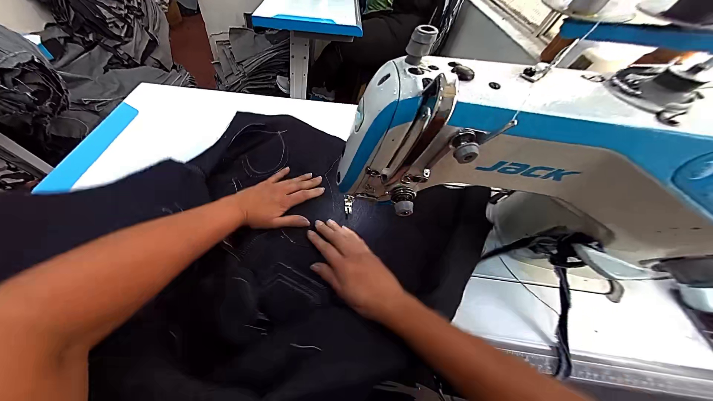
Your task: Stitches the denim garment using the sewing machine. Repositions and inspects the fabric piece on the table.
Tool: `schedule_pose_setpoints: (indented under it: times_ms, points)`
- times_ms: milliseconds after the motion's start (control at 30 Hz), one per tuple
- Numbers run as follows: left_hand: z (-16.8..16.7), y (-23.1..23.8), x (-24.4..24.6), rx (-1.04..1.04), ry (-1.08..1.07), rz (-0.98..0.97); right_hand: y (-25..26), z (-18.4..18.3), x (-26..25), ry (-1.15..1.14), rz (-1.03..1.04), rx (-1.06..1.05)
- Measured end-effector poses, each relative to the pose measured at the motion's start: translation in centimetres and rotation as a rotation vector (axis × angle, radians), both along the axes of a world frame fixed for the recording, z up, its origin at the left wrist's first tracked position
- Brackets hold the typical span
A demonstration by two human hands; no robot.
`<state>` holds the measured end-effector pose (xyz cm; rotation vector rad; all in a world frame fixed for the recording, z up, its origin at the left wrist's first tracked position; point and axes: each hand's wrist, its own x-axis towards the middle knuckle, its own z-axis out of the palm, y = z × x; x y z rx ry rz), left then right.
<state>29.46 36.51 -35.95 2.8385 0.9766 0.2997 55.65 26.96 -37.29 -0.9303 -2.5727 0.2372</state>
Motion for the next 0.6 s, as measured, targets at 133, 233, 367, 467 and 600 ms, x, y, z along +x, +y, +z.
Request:
schedule_pose_setpoints:
  times_ms: [133, 233, 367, 467, 600]
  points:
    - [0.2, -2.9, 1.0, 0.022, 0.024, -0.205, -8.4, -1.4, -1.6, -0.046, -0.166, 0.150]
    - [-0.2, -6.4, 2.6, 0.025, -0.016, -0.284, -10.9, -1.1, 0.7, -0.035, -0.116, 0.275]
    - [-0.5, -6.2, 2.4, -0.006, -0.033, -0.340, -9.4, -2.4, 2.0, 0.090, 0.003, 0.211]
    - [-0.3, -4.3, 1.9, -0.034, -0.034, -0.360, -8.5, -2.7, 0.6, 0.092, -0.054, 0.230]
    - [0.1, -1.2, 1.3, -0.050, -0.010, -0.423, -7.6, -2.4, -1.9, 0.066, -0.173, 0.270]
